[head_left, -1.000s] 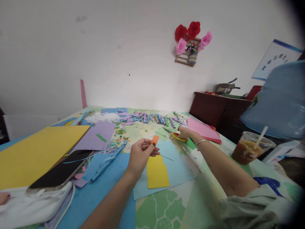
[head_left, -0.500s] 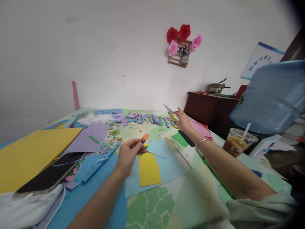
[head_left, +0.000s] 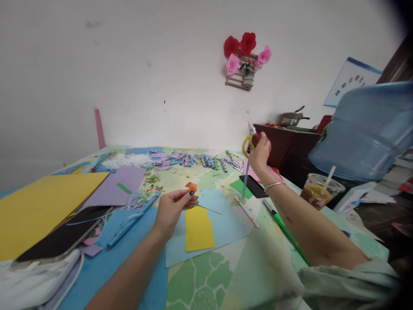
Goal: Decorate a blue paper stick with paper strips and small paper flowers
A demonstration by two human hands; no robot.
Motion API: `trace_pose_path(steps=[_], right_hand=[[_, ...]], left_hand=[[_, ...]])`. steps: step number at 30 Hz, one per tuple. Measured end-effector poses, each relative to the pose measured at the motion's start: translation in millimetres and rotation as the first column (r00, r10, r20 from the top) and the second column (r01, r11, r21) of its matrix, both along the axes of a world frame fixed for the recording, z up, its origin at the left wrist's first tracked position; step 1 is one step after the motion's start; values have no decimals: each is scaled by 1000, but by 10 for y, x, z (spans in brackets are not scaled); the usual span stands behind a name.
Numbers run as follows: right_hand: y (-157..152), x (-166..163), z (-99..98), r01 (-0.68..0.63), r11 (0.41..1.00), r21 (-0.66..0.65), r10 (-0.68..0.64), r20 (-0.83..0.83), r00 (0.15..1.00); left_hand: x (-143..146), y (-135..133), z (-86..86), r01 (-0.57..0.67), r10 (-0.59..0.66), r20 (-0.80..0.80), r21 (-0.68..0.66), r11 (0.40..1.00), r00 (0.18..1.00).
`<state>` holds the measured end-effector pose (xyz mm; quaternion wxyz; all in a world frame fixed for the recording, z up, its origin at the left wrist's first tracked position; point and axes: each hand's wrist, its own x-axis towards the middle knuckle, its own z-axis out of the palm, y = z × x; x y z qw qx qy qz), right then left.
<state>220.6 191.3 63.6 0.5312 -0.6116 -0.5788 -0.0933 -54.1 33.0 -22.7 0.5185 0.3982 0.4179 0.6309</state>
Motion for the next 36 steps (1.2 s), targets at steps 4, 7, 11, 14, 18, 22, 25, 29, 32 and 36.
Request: trace_pose_path(steps=[4,7,11,14,18,22,25,29,32,36], right_hand=[[-62,-31,88,-33,999,-20,29,-197,980],[-127,-147,174,-167,986,-6,158,-297,942],[-359,-403,166,-474,878,-64,411,-406,816],[-699,-632,-58,-701,695,-160,559,-493,667],[-1237,-841,-436,-866,448,-224,635,-602,484],[-1589,-842,-583,-941,76,-330,616,-726,305],[-1666,-778,-622,-919,-2,-394,603,-734,313],[-1624,-721,-734,-944,-32,-329,611,-753,242],[-1576,-712,-824,-954,-51,-295,618,-760,202],[-1571,-725,-869,-952,-62,-299,610,-766,201]], left_hand=[[3,0,-5,22,-22,-34,26,999,999],[-1,6,-12,15,-13,-42,45,999,999],[-20,0,13,6,-11,67,71,997,998],[-44,-11,64,-8,-9,199,85,996,980],[-73,-19,138,-39,3,343,99,994,939],[-87,-28,174,-54,6,398,111,992,917],[-85,-30,178,-65,15,424,104,993,905],[-66,-20,159,-102,54,433,87,991,900],[-36,-15,140,-104,59,412,88,991,909],[30,-38,135,-81,55,356,58,995,933]])
